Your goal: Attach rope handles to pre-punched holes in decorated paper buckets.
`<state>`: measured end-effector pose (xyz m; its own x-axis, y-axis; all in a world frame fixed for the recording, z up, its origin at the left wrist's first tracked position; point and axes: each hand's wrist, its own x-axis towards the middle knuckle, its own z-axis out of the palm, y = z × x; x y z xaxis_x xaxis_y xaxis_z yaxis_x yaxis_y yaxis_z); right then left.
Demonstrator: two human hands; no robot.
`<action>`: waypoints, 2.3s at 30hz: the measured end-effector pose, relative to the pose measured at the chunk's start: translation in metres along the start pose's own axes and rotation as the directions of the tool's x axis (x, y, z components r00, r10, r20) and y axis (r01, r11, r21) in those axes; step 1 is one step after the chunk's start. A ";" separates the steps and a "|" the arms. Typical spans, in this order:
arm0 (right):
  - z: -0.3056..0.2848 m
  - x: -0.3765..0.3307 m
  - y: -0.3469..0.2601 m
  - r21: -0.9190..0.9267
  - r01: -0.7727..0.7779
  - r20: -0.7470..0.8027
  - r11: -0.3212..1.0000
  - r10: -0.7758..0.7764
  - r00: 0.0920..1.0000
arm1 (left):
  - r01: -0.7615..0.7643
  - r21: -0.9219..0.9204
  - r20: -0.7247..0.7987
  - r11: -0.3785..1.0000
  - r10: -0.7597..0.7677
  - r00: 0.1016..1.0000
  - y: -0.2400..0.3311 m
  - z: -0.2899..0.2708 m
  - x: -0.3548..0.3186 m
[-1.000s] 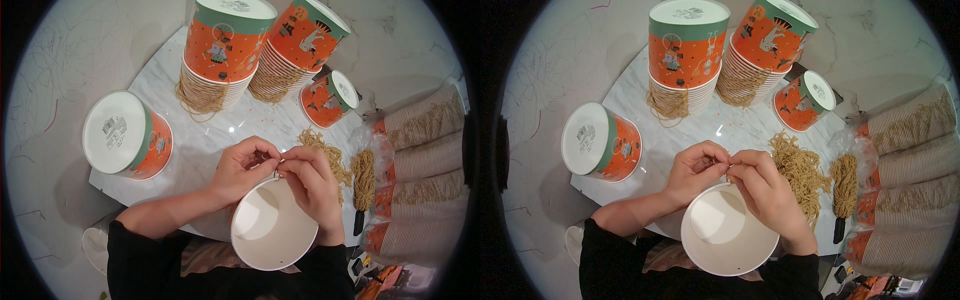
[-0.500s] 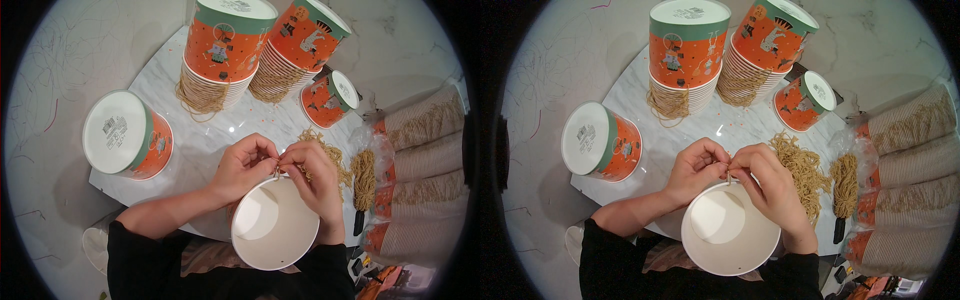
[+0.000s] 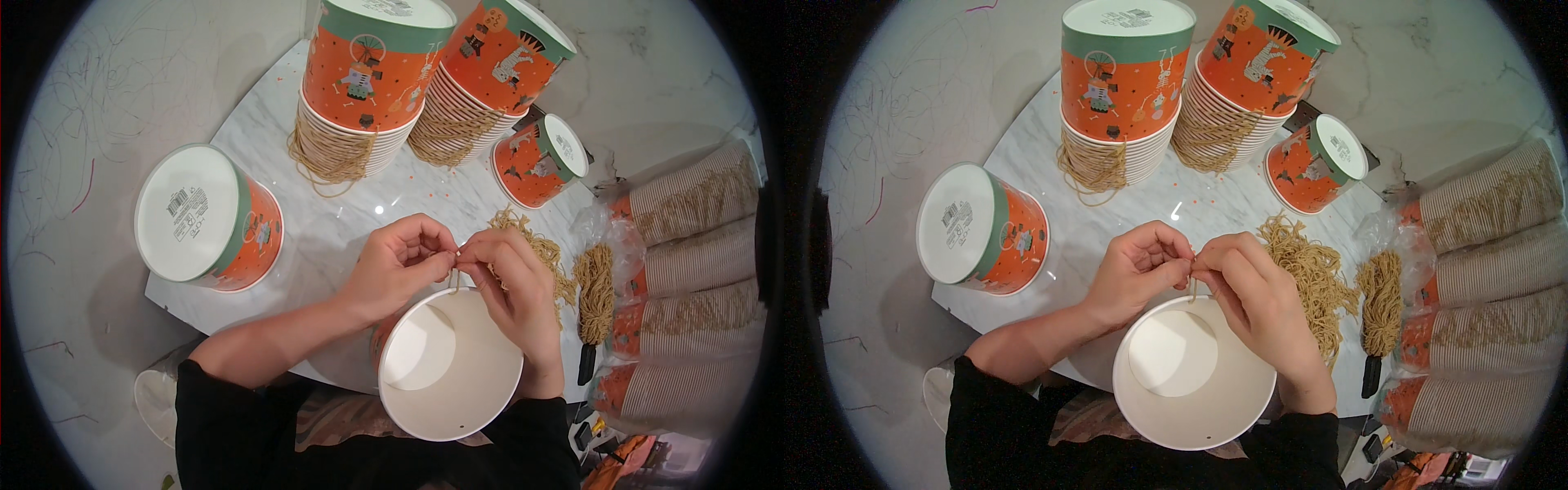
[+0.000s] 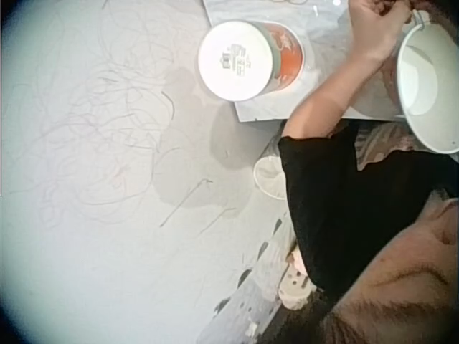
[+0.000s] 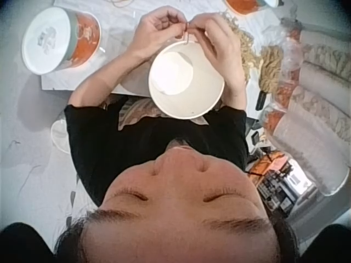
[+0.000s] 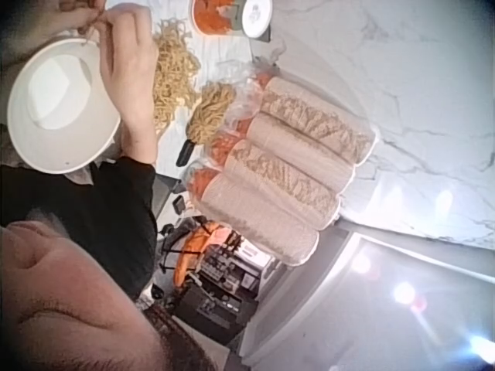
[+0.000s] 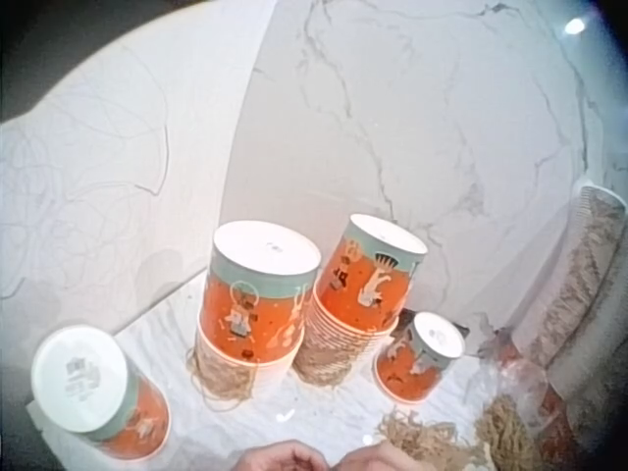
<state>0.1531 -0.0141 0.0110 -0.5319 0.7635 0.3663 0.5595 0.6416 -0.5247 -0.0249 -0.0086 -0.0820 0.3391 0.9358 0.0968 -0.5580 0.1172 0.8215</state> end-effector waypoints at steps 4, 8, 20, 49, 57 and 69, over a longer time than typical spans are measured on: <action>-0.002 0.002 0.002 0.023 0.020 0.003 1.000 -0.020 1.000 | -0.033 -0.039 -0.045 0.999 0.031 0.999 -0.002 0.005 -0.001; -0.004 0.001 0.004 0.169 -0.063 0.050 0.984 0.055 0.997 | -0.065 -0.063 -0.084 0.996 0.060 0.995 -0.006 0.008 -0.007; -0.013 -0.001 0.009 0.260 -0.138 0.090 0.956 0.118 0.989 | -0.110 -0.098 -0.014 0.989 0.109 0.994 -0.015 0.010 -0.011; -0.008 -0.001 0.001 -0.163 0.161 0.100 0.973 -0.146 0.984 | 0.048 -0.064 0.030 0.997 -0.046 0.998 -0.010 0.000 0.002; -0.003 0.000 0.002 -0.148 0.104 0.064 0.984 -0.095 0.993 | 0.054 -0.043 0.023 0.998 -0.053 0.998 -0.005 -0.001 0.001; -0.002 0.000 0.003 0.151 -0.162 0.012 0.975 0.162 0.987 | -0.042 -0.075 -0.053 0.996 0.038 0.998 -0.010 0.005 -0.005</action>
<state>0.1566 -0.0122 0.0111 -0.4419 0.8565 0.2666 0.5362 0.4905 -0.6869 -0.0173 -0.0162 -0.0875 0.2771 0.9558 0.0980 -0.6273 0.1027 0.7720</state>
